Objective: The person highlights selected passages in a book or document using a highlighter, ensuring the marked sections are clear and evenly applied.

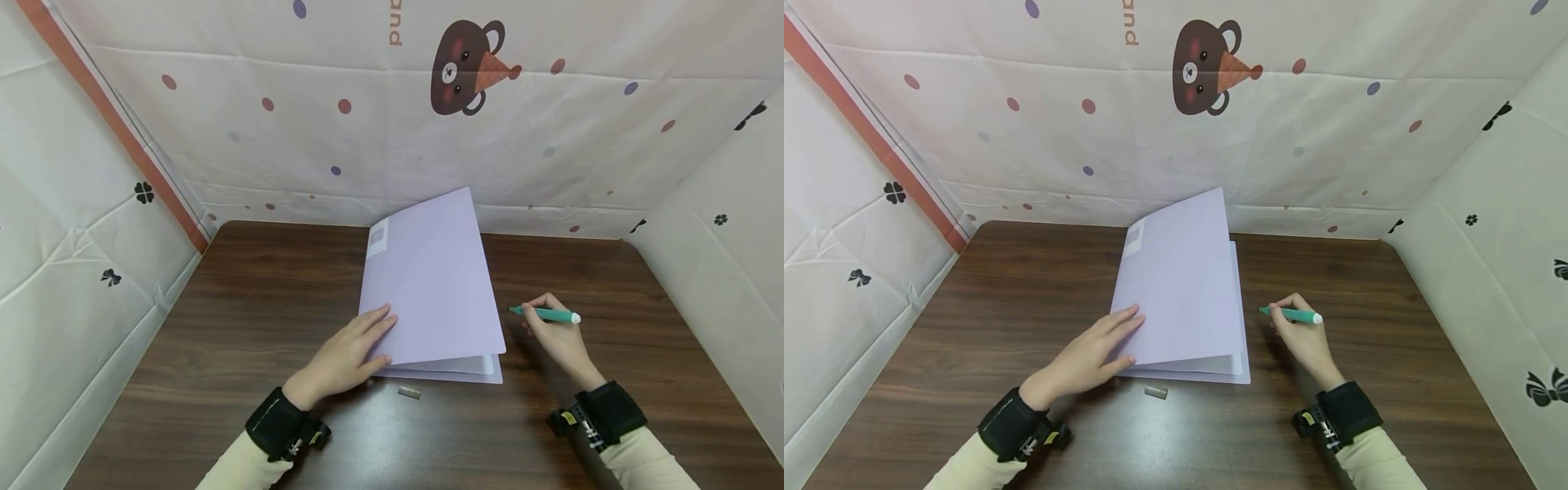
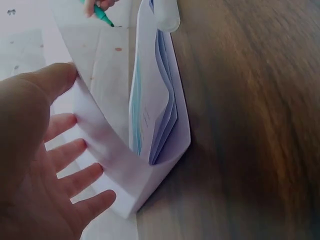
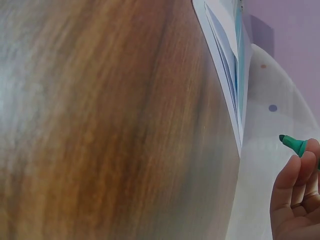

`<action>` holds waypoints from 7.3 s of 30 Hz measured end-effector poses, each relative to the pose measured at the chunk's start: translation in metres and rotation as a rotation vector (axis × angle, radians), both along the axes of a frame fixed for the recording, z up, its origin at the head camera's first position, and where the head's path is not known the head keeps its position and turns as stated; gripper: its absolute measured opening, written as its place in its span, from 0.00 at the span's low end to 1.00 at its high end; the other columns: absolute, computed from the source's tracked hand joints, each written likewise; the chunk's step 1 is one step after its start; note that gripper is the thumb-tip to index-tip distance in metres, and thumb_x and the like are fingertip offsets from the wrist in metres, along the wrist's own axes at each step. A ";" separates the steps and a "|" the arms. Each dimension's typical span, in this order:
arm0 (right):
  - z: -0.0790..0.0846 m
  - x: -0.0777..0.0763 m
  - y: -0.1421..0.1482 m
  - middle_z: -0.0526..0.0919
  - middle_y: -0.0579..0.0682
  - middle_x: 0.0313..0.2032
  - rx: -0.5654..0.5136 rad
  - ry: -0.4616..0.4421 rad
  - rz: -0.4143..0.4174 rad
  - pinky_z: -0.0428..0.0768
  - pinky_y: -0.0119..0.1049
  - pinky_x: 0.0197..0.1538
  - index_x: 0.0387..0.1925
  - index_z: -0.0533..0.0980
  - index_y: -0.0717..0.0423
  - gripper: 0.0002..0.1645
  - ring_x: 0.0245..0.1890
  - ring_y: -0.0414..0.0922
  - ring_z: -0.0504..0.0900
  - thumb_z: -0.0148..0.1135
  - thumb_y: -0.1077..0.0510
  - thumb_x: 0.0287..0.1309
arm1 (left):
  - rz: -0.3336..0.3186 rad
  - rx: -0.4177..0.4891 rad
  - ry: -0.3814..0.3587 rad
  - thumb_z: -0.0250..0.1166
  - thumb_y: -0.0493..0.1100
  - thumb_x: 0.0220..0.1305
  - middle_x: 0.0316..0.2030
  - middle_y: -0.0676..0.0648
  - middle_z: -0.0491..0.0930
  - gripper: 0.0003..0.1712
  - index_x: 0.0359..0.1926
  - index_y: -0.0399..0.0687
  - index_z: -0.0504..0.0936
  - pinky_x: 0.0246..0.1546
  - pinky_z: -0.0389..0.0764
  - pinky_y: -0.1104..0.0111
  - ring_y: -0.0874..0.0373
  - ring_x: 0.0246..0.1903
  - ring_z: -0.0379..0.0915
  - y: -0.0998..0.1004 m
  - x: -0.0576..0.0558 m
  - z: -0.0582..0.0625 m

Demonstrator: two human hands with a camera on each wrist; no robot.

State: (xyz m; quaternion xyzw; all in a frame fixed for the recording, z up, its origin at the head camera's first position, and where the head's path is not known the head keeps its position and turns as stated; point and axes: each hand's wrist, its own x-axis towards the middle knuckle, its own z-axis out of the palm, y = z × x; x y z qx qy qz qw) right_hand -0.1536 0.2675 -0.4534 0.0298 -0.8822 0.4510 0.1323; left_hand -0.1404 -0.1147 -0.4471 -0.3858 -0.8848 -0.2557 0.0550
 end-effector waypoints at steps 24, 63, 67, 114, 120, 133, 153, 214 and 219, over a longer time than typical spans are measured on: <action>-0.003 -0.001 0.000 0.79 0.57 0.26 -0.012 -0.017 0.000 0.76 0.31 0.24 0.35 0.71 0.57 0.12 0.24 0.51 0.78 0.54 0.51 0.60 | 0.093 -0.279 0.052 0.58 0.54 0.59 0.65 0.40 0.57 0.34 0.63 0.45 0.64 0.58 0.62 0.54 0.45 0.62 0.53 0.026 0.006 -0.001; 0.003 0.003 -0.004 0.79 0.58 0.27 -0.024 -0.072 0.005 0.78 0.35 0.28 0.36 0.71 0.59 0.13 0.26 0.53 0.78 0.53 0.52 0.61 | 0.170 -0.493 0.029 0.56 0.57 0.60 0.64 0.43 0.59 0.32 0.62 0.48 0.66 0.58 0.61 0.55 0.47 0.61 0.54 0.042 -0.003 0.001; 0.002 0.001 -0.003 0.79 0.61 0.28 -0.024 -0.072 0.020 0.79 0.38 0.27 0.36 0.71 0.62 0.11 0.26 0.55 0.78 0.52 0.56 0.61 | 0.174 -0.491 0.022 0.55 0.57 0.60 0.65 0.43 0.58 0.32 0.62 0.48 0.65 0.58 0.60 0.55 0.47 0.62 0.53 0.042 -0.004 0.001; -0.002 0.002 -0.002 0.78 0.55 0.23 -0.034 -0.024 0.021 0.74 0.34 0.21 0.34 0.70 0.57 0.11 0.21 0.48 0.76 0.53 0.53 0.61 | 0.062 -0.187 0.351 0.68 0.48 0.50 0.41 0.49 0.77 0.21 0.45 0.47 0.78 0.40 0.75 0.67 0.56 0.40 0.70 0.040 0.019 0.035; 0.002 0.003 -0.003 0.78 0.56 0.25 -0.024 -0.051 0.021 0.75 0.34 0.23 0.35 0.70 0.59 0.14 0.23 0.50 0.76 0.53 0.51 0.61 | 0.018 -0.194 0.369 0.70 0.47 0.47 0.33 0.52 0.76 0.17 0.39 0.48 0.79 0.29 0.74 0.72 0.60 0.31 0.69 0.041 0.030 0.042; 0.034 0.016 -0.021 0.78 0.63 0.25 -0.024 -0.040 0.025 0.77 0.39 0.23 0.34 0.70 0.65 0.10 0.23 0.56 0.76 0.52 0.59 0.60 | -0.053 -0.199 0.384 0.68 0.44 0.47 0.29 0.54 0.76 0.12 0.35 0.48 0.80 0.22 0.72 0.78 0.63 0.26 0.68 0.047 0.045 0.033; 0.033 0.016 -0.020 0.78 0.65 0.27 -0.057 -0.044 0.049 0.79 0.38 0.27 0.35 0.70 0.65 0.11 0.26 0.57 0.77 0.52 0.58 0.61 | -0.126 -0.349 0.329 0.70 0.47 0.45 0.31 0.55 0.76 0.13 0.33 0.51 0.80 0.25 0.72 0.78 0.63 0.28 0.68 0.060 0.042 0.002; 0.035 0.003 -0.017 0.79 0.56 0.27 -0.023 -0.026 0.038 0.77 0.33 0.27 0.38 0.71 0.57 0.14 0.27 0.53 0.78 0.52 0.50 0.61 | -0.104 -0.275 0.384 0.63 0.40 0.55 0.23 0.55 0.71 0.05 0.24 0.50 0.78 0.18 0.68 0.79 0.64 0.21 0.62 0.055 0.046 0.017; 0.046 0.001 -0.019 0.79 0.55 0.26 -0.027 0.015 0.049 0.79 0.36 0.27 0.37 0.71 0.56 0.12 0.25 0.47 0.78 0.53 0.51 0.61 | -0.105 -0.240 0.374 0.64 0.40 0.55 0.24 0.55 0.72 0.04 0.25 0.49 0.78 0.20 0.70 0.79 0.64 0.22 0.64 0.052 0.048 0.024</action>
